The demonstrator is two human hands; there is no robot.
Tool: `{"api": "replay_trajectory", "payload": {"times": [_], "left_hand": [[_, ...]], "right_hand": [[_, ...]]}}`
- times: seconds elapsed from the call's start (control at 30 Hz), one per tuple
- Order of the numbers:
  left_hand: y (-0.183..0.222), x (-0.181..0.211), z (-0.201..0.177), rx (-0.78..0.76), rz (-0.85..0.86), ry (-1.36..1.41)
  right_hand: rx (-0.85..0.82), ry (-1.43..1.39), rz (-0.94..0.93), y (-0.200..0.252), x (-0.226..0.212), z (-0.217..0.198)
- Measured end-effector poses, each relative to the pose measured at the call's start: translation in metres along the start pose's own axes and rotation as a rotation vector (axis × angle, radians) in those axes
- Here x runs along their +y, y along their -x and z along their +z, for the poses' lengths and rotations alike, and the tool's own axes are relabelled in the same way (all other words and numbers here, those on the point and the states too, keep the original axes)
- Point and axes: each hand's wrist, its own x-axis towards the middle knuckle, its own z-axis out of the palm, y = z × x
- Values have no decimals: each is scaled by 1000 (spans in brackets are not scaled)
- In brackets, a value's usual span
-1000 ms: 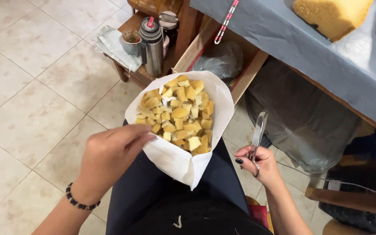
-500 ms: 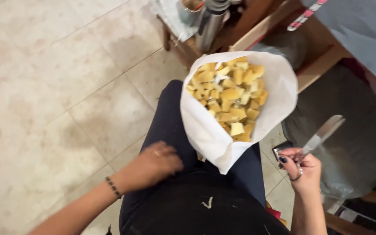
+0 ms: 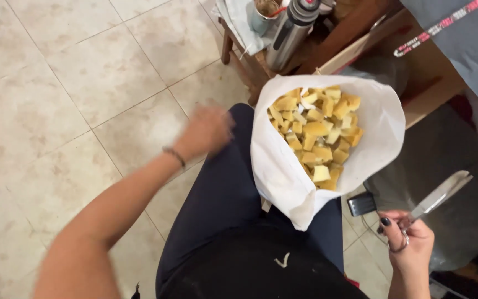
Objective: Cutting yellow foam into small pieces using scissors and collecting them in a bag.
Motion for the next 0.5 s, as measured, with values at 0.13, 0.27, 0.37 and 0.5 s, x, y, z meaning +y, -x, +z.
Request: {"api": "replay_trajectory", "payload": {"times": [0.13, 0.27, 0.37, 0.5], "left_hand": [[73, 89, -52, -156, 888, 486], [68, 54, -24, -167, 944, 687], [8, 6, 7, -186, 836, 542], [-64, -58, 39, -387, -298, 224]], "right_hand": [[10, -91, -16, -11, -5, 9], [-10, -88, -42, -19, -5, 18], [-17, -67, -47, -23, -3, 25], [2, 4, 21, -22, -9, 30]]}}
